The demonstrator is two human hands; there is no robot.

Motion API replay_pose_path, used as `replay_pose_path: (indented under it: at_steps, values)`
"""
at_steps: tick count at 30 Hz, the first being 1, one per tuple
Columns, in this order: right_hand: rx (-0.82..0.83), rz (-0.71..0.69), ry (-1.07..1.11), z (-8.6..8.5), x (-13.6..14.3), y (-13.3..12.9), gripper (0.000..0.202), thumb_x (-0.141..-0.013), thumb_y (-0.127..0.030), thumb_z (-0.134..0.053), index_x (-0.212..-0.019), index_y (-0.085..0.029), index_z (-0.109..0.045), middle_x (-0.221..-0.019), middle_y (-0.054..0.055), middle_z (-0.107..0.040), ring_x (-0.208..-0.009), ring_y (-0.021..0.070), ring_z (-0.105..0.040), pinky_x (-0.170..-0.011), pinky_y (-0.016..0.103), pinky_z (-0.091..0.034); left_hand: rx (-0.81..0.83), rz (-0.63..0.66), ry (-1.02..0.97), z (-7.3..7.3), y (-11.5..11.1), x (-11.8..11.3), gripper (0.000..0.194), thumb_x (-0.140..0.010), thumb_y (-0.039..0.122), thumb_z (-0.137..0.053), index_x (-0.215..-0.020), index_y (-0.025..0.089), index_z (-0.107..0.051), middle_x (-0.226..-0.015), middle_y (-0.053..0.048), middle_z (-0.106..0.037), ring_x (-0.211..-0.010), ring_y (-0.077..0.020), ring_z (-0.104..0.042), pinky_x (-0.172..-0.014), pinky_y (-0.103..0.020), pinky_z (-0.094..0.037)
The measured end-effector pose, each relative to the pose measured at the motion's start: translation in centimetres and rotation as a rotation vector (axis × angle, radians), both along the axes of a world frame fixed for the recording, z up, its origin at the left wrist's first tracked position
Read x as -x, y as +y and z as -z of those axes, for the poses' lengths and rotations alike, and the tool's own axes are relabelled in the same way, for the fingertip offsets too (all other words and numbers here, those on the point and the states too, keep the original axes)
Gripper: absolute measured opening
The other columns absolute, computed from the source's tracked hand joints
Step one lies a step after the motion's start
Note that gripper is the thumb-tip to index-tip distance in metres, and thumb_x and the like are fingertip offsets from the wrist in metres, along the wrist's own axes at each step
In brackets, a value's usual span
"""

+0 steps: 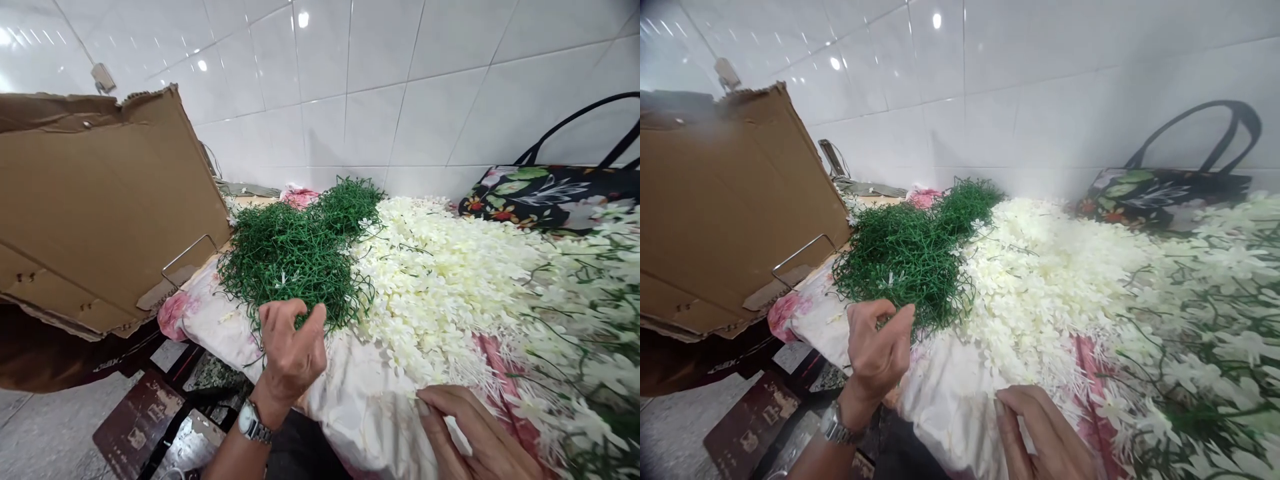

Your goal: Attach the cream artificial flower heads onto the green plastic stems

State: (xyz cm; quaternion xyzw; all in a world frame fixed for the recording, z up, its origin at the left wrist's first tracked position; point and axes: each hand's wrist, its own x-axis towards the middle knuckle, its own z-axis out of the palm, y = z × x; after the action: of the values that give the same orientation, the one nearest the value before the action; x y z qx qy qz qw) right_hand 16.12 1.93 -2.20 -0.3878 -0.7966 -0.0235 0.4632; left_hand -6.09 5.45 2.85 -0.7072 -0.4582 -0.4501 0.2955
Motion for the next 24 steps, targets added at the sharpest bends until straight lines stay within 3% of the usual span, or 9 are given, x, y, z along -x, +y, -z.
replay_pose_path:
  at_steps: [4, 7, 10, 13, 17, 24]
  values:
    - [0.038, 0.026, 0.111, -0.8, 0.7, -0.3, 0.008, -0.087, -0.010, -0.050, -0.085, -0.016, -0.056, -0.067, 0.001, -0.060, -0.060, 0.0095, -0.061, -0.062, 0.019, -0.049, 0.148, 0.211, 0.050, 2.2, -2.7, -1.8, 0.025, -0.077, 0.000, -0.048, -0.095, 0.013, -0.059, -0.072, -0.005, -0.054, -0.066, -0.0164, -0.048, -0.062, -0.032, -0.036]
    - [0.059, 0.038, 0.154, -1.0, 0.7, -0.4, 0.009, -0.084, -0.007, -0.053, -0.085, -0.016, -0.056, -0.066, 0.001, -0.059, -0.061, 0.0094, -0.059, -0.061, 0.019, -0.048, 0.340, 0.283, 0.019, 3.6, -4.4, -2.5, 0.026, -0.076, -0.003, -0.045, -0.092, 0.013, -0.059, -0.070, -0.005, -0.056, -0.064, -0.0162, -0.048, -0.062, -0.032, -0.036]
    - [0.077, 0.046, 0.159, -1.0, 0.7, -0.5, 0.011, -0.082, -0.005, -0.054, -0.085, -0.016, -0.056, -0.068, 0.001, -0.059, -0.062, 0.0100, -0.059, -0.060, 0.020, -0.048, 0.570, 0.234, -0.010, 3.8, -5.6, -2.3, 0.025, -0.078, -0.002, -0.043, -0.083, 0.016, -0.060, -0.068, -0.003, -0.056, -0.065, -0.0165, -0.049, -0.064, -0.032, -0.036]
    - [0.106, 0.050, 0.157, -1.1, 0.8, -0.6, 0.012, -0.082, -0.005, -0.054, -0.085, -0.016, -0.057, -0.068, 0.001, -0.059, -0.062, 0.0106, -0.059, -0.060, 0.021, -0.048, 0.683, 0.162, -0.045, 3.1, -5.9, -2.2, 0.023, -0.080, 0.001, -0.044, -0.079, 0.017, -0.061, -0.069, -0.003, -0.057, -0.068, -0.0173, -0.050, -0.067, -0.033, -0.036]
    - [0.122, 0.040, 0.165, -1.3, 1.0, -0.6, 0.012, -0.082, -0.005, -0.053, -0.082, -0.017, -0.056, -0.066, 0.001, -0.059, -0.060, 0.0110, -0.059, -0.058, 0.022, -0.049, 0.716, 0.086, -0.004, 2.2, -4.5, -3.6, 0.019, -0.081, 0.007, -0.047, -0.070, 0.017, -0.059, -0.068, -0.003, -0.056, -0.068, -0.0190, -0.051, -0.066, -0.035, -0.035]
    - [0.145, 0.036, 0.164, -1.0, 0.8, -0.7, 0.011, -0.083, -0.006, -0.053, -0.082, -0.016, -0.056, -0.067, 0.002, -0.059, -0.062, 0.0110, -0.058, -0.058, 0.022, -0.048, 0.855, -0.055, 0.198, 2.6, -1.5, -6.5, 0.014, -0.077, 0.009, -0.053, -0.068, 0.017, -0.057, -0.071, -0.006, -0.059, -0.076, -0.0238, -0.055, -0.072, -0.038, -0.036]
